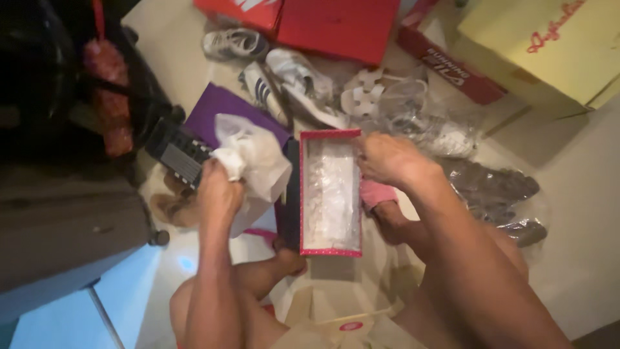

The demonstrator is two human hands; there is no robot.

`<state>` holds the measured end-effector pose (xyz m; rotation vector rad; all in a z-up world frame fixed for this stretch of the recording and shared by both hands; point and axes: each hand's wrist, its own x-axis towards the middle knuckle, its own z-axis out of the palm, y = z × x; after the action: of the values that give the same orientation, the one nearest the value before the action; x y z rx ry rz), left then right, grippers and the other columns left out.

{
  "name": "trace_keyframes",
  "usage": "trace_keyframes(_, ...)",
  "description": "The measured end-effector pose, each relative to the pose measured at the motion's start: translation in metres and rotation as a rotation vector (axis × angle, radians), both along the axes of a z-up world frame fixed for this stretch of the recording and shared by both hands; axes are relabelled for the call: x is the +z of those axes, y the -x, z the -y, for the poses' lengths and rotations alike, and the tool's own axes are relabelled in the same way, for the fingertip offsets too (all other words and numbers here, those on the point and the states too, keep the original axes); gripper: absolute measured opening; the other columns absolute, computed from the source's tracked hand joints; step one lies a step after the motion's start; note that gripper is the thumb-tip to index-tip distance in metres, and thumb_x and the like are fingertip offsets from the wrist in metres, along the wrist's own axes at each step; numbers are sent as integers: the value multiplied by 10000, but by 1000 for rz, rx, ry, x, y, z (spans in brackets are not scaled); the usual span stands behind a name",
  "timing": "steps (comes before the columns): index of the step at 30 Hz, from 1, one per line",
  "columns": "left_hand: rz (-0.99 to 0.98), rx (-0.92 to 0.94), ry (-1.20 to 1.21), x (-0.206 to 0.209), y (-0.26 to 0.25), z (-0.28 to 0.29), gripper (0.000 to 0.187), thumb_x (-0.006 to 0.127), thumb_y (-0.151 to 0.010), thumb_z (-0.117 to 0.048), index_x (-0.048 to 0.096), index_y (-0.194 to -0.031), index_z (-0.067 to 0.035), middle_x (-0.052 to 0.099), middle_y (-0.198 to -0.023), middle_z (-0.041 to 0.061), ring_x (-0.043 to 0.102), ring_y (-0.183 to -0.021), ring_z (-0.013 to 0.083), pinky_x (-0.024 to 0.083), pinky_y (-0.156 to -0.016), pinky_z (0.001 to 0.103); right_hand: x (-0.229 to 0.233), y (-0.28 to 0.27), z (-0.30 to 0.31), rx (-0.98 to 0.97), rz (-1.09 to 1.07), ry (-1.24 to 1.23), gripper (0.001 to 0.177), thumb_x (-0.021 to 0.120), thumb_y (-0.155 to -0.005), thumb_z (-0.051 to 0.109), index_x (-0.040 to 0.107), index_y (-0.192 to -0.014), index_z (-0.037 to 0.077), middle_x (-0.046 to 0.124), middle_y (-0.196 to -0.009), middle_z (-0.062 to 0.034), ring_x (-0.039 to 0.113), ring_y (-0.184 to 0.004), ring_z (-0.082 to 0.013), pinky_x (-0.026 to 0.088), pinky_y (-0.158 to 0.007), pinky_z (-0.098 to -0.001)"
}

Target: The person sits on the floor and wipes the exterior of several shoe boxes using a white cloth. They handle boxes from brands including Sofab, CLN, and Ledonne, opening some to remove tissue paper and shoes before wiping the box surfaces and closing them.

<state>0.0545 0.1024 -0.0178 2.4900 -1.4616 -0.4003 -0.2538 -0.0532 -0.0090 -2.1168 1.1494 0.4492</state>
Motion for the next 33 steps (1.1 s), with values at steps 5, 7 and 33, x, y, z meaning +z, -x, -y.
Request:
trace_keyframes(5, 4, 127, -282, -27, -21, 14, 391, 613, -882, -183, 653, -1240, -30, 586, -1331, 235, 599, -1172, 477, 478, -985, 555, -10, -8, 7, -79, 56, 0, 440, 587, -907, 268, 630, -1318, 119, 693, -1219, -204, 650, -1158, -378, 496, -988, -491)
trace_keyframes(7, -35, 221, -350, -42, -34, 15, 415, 652, -887, -249, 652, -1242, -35, 572, -1369, 211, 587, -1200, 460, 473, -993, 546, -9, -4, 11, -123, 47, 19, 481, 582, -894, 239, 618, -1363, 137, 696, -1231, -202, 656, -1158, -381, 502, -987, -492)
trace_keyframes(33, -97, 382, -475, -159, -47, -19, 481, 670, -934, -336, 590, -1326, -69, 648, -1335, 210, 635, -1220, 406, 510, -1007, 514, 5, 24, 28, -333, 144, 118, 608, 574, -869, 121, 532, -1475, 108, 665, -1199, -309, 647, -1139, -446, 482, -997, -498)
